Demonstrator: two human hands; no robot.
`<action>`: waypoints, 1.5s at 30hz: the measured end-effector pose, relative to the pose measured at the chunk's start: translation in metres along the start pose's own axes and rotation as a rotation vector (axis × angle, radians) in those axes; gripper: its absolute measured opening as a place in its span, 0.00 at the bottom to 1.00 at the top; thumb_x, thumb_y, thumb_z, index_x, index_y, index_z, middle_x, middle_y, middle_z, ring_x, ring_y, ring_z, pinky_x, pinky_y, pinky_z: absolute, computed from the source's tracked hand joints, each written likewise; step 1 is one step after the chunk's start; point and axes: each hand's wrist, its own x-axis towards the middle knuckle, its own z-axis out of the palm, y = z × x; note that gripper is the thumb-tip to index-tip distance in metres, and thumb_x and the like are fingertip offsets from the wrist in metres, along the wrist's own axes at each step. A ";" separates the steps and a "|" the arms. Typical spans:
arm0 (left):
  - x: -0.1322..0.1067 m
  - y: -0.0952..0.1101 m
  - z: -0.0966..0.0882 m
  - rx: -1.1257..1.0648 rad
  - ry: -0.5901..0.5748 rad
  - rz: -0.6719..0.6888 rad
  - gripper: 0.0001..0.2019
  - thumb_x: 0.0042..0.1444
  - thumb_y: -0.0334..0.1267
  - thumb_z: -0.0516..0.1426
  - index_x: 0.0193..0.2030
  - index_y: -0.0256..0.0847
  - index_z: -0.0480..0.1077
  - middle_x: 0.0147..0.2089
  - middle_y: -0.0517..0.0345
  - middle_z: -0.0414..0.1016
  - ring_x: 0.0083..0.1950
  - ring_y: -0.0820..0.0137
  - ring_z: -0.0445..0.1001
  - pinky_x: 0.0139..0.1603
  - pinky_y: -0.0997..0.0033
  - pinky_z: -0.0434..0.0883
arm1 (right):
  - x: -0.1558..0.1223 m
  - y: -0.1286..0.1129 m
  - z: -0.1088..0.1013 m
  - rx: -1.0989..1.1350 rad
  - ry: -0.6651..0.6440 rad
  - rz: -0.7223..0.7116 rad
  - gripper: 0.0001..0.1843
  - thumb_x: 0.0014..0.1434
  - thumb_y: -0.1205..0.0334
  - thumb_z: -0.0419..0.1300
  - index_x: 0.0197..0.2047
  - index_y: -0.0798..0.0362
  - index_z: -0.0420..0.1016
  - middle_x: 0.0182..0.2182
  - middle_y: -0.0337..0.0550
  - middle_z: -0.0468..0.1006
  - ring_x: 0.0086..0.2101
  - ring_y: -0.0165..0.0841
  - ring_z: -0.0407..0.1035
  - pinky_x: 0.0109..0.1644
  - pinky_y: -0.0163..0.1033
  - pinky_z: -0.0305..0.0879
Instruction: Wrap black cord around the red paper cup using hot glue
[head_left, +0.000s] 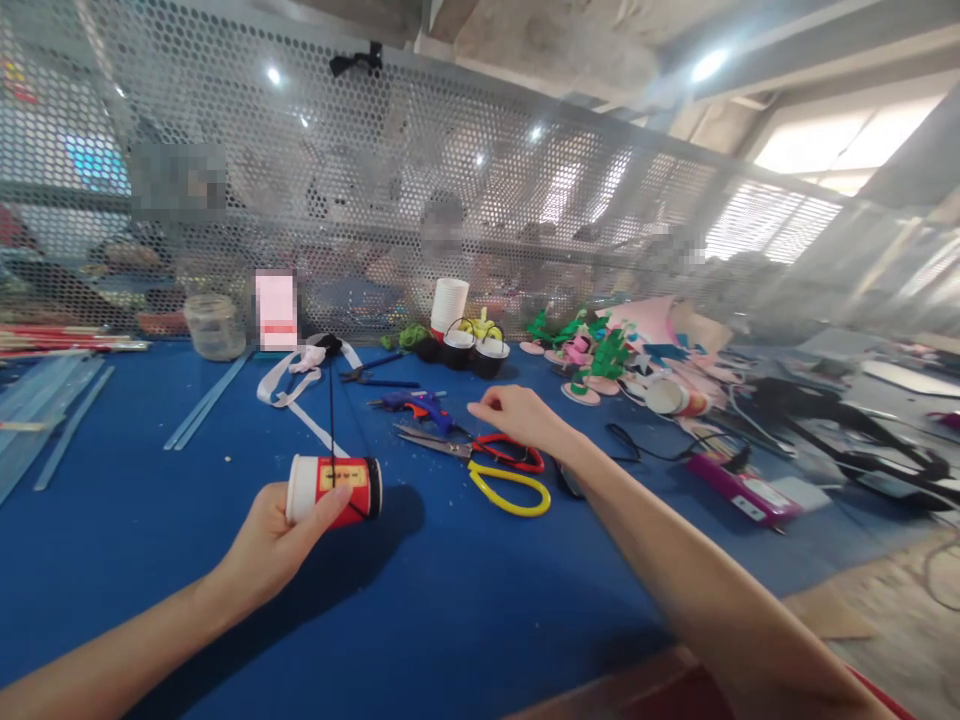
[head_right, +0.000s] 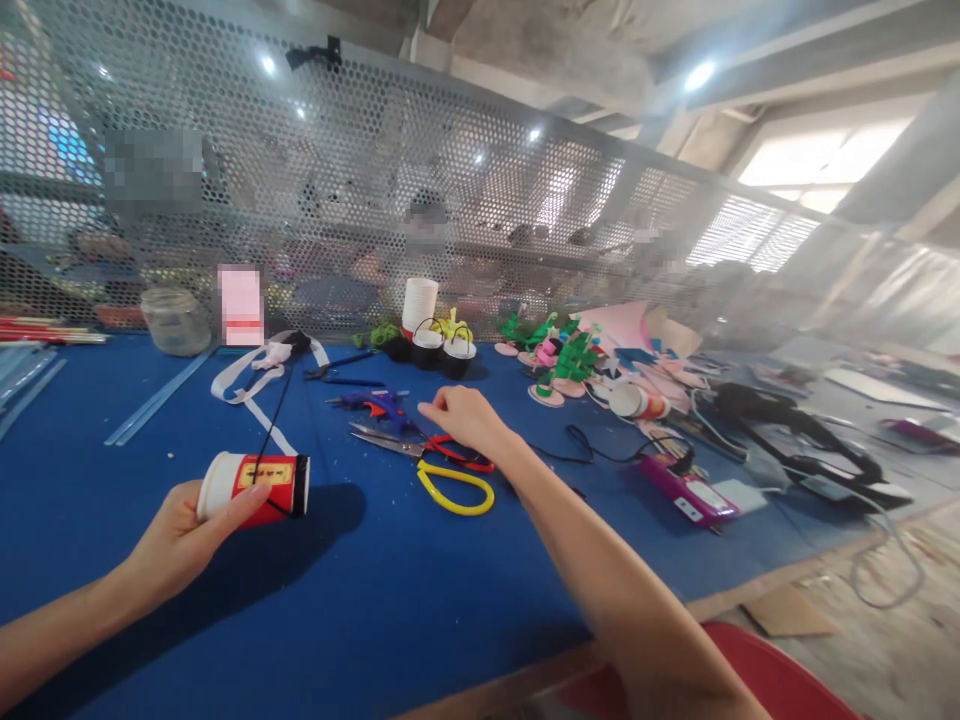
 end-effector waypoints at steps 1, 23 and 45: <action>0.000 0.000 0.000 -0.001 0.008 -0.001 0.16 0.45 0.46 0.54 0.15 0.37 0.62 0.15 0.65 0.55 0.18 0.78 0.51 0.17 0.78 0.52 | -0.011 0.008 -0.001 -0.014 -0.025 -0.008 0.16 0.52 0.51 0.50 0.30 0.55 0.71 0.25 0.43 0.74 0.26 0.31 0.66 0.27 0.32 0.54; 0.000 0.009 0.007 0.043 0.042 -0.059 0.18 0.42 0.50 0.54 0.13 0.38 0.58 0.13 0.68 0.49 0.17 0.79 0.45 0.14 0.77 0.46 | 0.002 0.075 -0.013 -0.315 -0.134 0.239 0.12 0.57 0.60 0.51 0.40 0.58 0.67 0.38 0.45 0.71 0.36 0.32 0.67 0.39 0.43 0.64; 0.001 -0.003 0.008 0.048 -0.063 -0.126 0.18 0.43 0.51 0.53 0.16 0.37 0.61 0.15 0.67 0.49 0.18 0.78 0.46 0.16 0.77 0.46 | 0.014 0.036 0.022 -0.223 -0.023 0.406 0.14 0.57 0.60 0.50 0.44 0.58 0.65 0.42 0.48 0.68 0.40 0.34 0.65 0.41 0.44 0.63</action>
